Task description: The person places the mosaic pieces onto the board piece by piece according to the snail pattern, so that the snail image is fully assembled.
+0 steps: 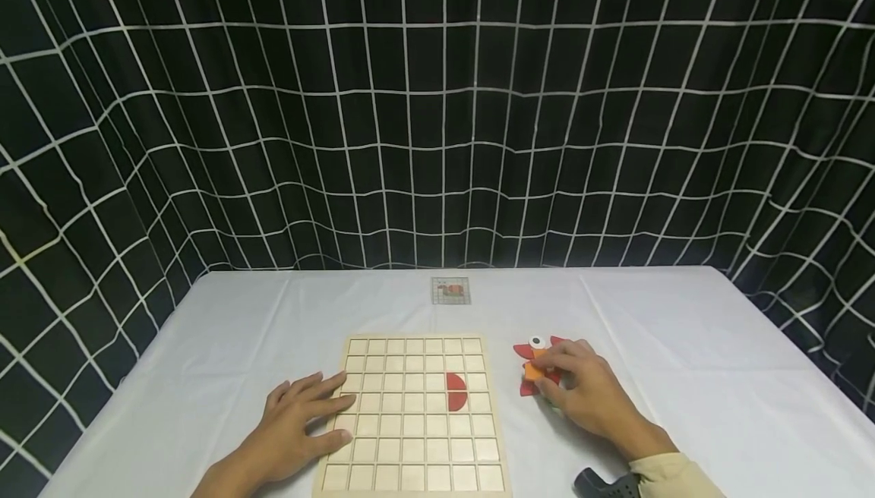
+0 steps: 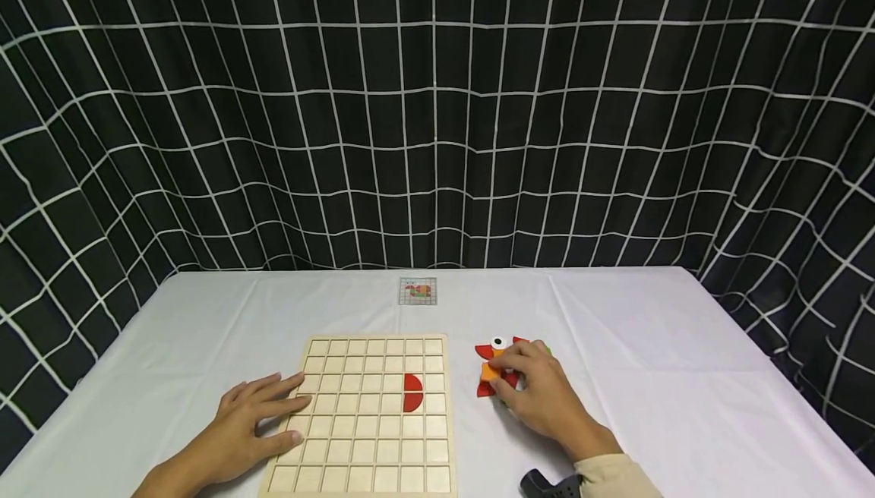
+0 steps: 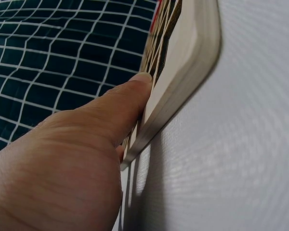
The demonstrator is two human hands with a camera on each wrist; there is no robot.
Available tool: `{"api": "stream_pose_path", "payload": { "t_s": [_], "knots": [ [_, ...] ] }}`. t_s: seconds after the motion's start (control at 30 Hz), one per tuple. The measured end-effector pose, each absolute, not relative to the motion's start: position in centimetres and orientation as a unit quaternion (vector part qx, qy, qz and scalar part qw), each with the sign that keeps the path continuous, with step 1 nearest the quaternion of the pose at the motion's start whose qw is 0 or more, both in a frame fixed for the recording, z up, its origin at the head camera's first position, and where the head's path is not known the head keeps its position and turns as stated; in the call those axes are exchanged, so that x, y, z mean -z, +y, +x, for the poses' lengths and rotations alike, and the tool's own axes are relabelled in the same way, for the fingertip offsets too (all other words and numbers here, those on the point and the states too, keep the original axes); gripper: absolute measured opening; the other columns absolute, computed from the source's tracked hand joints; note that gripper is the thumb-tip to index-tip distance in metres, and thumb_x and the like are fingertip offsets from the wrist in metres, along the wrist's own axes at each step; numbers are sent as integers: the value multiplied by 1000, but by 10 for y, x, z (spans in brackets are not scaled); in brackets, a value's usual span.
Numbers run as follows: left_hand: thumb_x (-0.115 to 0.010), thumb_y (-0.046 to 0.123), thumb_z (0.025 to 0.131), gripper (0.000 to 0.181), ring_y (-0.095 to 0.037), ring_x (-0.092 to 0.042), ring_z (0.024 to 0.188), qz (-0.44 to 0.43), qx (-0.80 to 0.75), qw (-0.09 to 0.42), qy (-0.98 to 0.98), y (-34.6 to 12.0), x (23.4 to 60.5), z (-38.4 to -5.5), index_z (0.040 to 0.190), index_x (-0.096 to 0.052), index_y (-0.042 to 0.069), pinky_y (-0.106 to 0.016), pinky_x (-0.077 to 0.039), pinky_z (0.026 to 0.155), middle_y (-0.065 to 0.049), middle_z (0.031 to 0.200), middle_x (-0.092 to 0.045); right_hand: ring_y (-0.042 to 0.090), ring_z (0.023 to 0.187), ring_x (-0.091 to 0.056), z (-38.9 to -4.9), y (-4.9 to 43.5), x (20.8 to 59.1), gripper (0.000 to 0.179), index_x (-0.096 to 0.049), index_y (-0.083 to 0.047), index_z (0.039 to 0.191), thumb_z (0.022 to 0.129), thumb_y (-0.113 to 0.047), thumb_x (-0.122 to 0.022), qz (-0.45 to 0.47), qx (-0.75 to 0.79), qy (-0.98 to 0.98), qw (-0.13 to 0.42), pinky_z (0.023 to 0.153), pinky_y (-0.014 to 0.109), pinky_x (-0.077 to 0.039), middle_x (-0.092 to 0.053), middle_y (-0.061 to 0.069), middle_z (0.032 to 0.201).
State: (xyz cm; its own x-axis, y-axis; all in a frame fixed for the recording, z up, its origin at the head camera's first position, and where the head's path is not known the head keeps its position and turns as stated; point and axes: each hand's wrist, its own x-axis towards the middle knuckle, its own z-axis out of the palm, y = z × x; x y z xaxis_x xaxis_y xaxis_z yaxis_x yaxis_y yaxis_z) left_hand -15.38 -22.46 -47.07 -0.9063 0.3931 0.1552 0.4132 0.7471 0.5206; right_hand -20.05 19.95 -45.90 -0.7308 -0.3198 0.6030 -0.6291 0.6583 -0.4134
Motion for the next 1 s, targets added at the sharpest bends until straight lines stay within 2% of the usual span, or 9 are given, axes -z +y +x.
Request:
{"api": "stream_pose_path", "payload": {
  "t_s": [0.23,0.57,0.83,1.0],
  "knots": [
    [-61,59,85,58,-36,-27,138,-218,293,10,-931,-224,470,-155,128,-64,21,-66,-3,104,0,148,-42,9,83,-49,-198,197,450,32,-76,-10,94,66,6,-79,277,-328,-864,263,70,23,-42,-60,-12,85],
    [-62,57,86,57,-36,-26,138,-218,294,2,-930,-222,470,-156,129,-64,20,-66,-1,104,-1,149,-41,10,84,-48,-192,193,437,28,-76,-11,95,70,2,-80,263,-325,-871,258,63,31,-44,-61,-10,93],
    [-63,56,86,57,-37,-26,138,-213,296,-2,-931,-223,468,-155,129,-64,19,-65,-1,104,-1,149,-41,12,89,-50,-188,182,415,29,-76,-12,94,68,-1,-84,317,-332,-834,306,72,20,-41,-61,-8,92],
    [-63,56,86,57,-37,-25,139,-209,297,-7,-932,-224,467,-155,129,-63,19,-65,0,104,-1,149,-40,14,92,-51,-185,174,398,31,-75,-10,96,68,2,-81,354,-341,-812,315,76,20,-41,-62,-6,94]
  ]
}}
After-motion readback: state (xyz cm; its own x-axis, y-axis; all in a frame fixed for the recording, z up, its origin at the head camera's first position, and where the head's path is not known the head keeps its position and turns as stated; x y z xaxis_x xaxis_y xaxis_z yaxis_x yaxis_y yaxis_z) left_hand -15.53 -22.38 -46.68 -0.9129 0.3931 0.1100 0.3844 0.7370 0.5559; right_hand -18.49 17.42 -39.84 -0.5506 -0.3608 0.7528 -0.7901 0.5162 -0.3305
